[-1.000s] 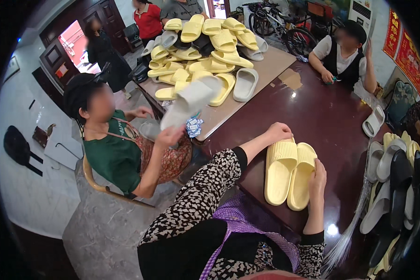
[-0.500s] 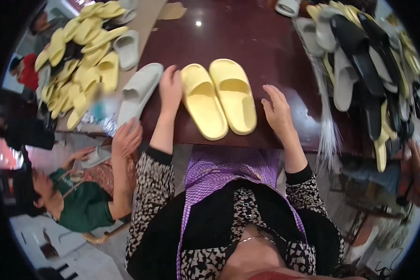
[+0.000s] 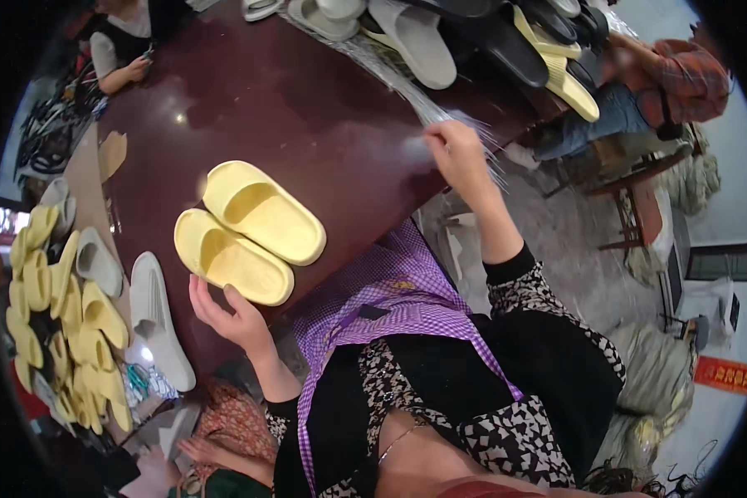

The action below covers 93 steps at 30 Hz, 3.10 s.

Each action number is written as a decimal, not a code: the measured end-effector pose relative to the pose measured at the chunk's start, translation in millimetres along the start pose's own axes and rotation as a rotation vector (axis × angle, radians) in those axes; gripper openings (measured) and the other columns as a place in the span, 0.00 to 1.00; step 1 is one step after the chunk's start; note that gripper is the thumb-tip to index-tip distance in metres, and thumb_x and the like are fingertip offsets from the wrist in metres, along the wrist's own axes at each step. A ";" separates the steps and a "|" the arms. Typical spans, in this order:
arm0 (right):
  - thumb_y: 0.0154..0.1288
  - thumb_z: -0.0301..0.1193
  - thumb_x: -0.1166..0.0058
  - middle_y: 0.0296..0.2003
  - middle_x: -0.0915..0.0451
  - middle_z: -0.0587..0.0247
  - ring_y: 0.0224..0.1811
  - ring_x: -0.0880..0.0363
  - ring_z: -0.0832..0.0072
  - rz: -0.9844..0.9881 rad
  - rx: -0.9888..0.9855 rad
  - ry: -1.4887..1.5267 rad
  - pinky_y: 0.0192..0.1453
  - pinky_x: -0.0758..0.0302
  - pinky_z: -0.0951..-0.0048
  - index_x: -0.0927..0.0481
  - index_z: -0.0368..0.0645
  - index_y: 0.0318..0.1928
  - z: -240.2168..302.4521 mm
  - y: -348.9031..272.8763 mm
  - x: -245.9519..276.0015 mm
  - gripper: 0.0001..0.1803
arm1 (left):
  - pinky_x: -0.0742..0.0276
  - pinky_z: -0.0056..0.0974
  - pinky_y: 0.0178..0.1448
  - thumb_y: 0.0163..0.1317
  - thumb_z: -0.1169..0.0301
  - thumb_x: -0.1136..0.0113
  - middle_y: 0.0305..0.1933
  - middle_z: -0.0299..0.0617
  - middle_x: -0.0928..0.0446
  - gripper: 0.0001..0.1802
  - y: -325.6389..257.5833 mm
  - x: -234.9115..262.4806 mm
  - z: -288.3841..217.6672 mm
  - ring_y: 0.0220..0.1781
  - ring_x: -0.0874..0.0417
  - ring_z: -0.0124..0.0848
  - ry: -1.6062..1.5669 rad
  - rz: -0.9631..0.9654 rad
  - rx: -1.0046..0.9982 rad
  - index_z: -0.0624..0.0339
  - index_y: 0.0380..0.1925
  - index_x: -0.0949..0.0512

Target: The person pairs slides by threading plastic ties through each pair and fastening the ties by hand.

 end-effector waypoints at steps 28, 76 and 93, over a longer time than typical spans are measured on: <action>0.54 0.30 0.44 0.35 0.20 0.62 0.43 0.24 0.60 -0.015 -0.194 -0.468 0.47 0.30 0.58 0.16 0.47 0.35 -104.2 -20.0 -10.4 0.08 | 0.33 0.44 0.63 0.60 0.82 0.50 0.58 0.55 0.31 0.19 -34.5 11.1 4.6 0.59 0.29 0.47 -0.092 0.035 -0.025 0.73 0.53 0.32; 0.65 0.28 0.48 0.19 0.31 0.68 0.15 0.36 0.81 0.556 -0.830 1.351 0.19 0.36 0.79 0.29 0.44 0.38 8.9 -99.3 -71.2 0.05 | 0.31 0.44 0.54 0.53 0.76 0.40 0.48 0.46 0.28 0.16 -14.7 -54.0 -98.6 0.51 0.27 0.44 -0.321 0.294 -0.351 0.63 0.44 0.25; 0.61 0.26 0.46 0.15 0.30 0.61 0.12 0.35 0.76 0.942 -0.687 1.528 0.18 0.36 0.78 0.29 0.38 0.34 85.0 -99.3 -58.3 0.07 | 0.32 0.41 0.49 0.47 0.74 0.38 0.39 0.41 0.26 0.14 9.0 -92.7 -124.9 0.44 0.26 0.39 -0.537 0.520 -0.725 0.60 0.37 0.22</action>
Point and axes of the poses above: each hand's wrist, its own y-axis towards the middle knuckle, its own x-axis out of the back of the hand, z = x × y, the point moved 4 cm from there along y, towards the middle knuckle
